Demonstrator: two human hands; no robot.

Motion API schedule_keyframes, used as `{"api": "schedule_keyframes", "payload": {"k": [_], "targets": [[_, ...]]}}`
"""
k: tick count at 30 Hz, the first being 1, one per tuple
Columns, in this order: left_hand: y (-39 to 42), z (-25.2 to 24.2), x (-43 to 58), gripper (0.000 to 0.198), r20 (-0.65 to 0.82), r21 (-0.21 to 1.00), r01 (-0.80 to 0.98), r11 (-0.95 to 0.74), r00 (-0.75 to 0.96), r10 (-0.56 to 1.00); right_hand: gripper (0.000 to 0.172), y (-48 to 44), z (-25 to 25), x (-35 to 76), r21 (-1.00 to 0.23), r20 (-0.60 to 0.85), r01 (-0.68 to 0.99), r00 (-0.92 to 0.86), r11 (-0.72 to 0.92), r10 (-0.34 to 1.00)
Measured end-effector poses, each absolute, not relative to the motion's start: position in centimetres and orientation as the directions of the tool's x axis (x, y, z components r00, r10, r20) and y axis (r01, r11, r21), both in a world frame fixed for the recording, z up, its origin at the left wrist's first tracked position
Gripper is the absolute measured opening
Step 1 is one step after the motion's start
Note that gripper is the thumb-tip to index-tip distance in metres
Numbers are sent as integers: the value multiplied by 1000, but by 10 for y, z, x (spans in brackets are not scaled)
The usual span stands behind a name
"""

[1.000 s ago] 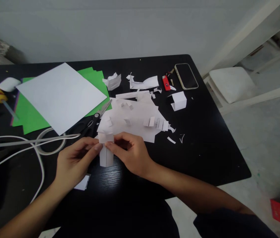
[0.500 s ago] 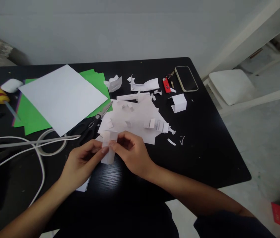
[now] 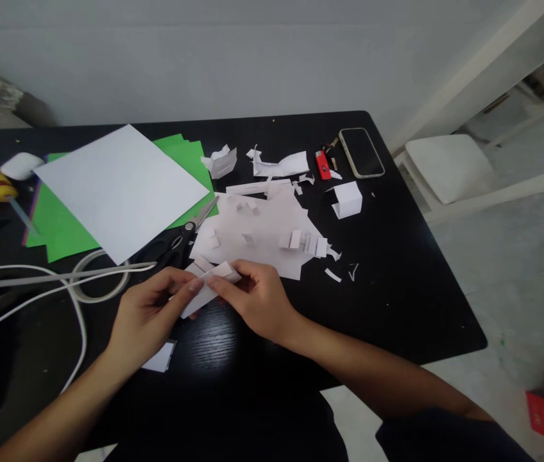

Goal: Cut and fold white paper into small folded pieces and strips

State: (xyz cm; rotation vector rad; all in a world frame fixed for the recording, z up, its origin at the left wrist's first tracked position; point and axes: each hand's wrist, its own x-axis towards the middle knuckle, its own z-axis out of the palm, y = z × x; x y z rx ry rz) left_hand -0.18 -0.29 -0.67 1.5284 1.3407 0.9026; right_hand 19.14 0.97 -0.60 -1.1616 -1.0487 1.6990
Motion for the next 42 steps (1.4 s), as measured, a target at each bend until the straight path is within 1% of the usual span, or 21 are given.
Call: {"api": "schedule_keyframes", "payload": {"k": [5, 8, 11, 16, 20, 25, 28, 30, 34, 38, 42], "targets": [[-4, -8, -2, 15, 2, 923, 382, -43, 105, 994, 22, 11, -3, 192, -919, -303, -178, -250, -352, 919], [-4, -10, -2, 15, 10, 909, 413, -51, 101, 995, 25, 11, -2, 192, -923, -303, -163, -249, -348, 920], [-4, -9, -2, 15, 53, 890, 446, -95, 106, 993, 27, 10, -1, 193, -927, -300, -154, -246, -342, 922], [-3, -8, 0, 11, 87, 895, 421, -147, 159, 983, 28, 8, -2, 191, -926, -317, -126, -248, -355, 915], [-2, -9, -1, 15, 105, 891, 416, -179, 195, 975, 30, 6, -5, 191, -923, -328, -114, -264, -367, 907], [-3, -7, -1, 13, 100, 904, 400, -152, 148, 984, 26, 6, -9, 191, -908, -340, -141, -303, -395, 890], [-3, -6, -2, 13, 90, 924, 362, -126, 117, 989, 27, 7, -11, 191, -886, -360, -165, -340, -432, 869], [-3, -6, -2, 14, 67, 933, 344, -105, 120, 990, 28, 7, -11, 191, -885, -370, -151, -342, -440, 864], [-1, -5, -4, 10, 4, 955, 293, -54, 167, 986, 25, 6, -11, 192, -906, -359, -97, -334, -411, 871], [0, -5, -5, 7, -10, 960, 279, -36, 163, 987, 21, 5, -10, 192, -930, -326, -61, -322, -363, 889], [0, -8, -5, 11, -17, 956, 294, -20, 125, 992, 23, 6, -8, 191, -937, -296, -98, -281, -334, 913]]}}
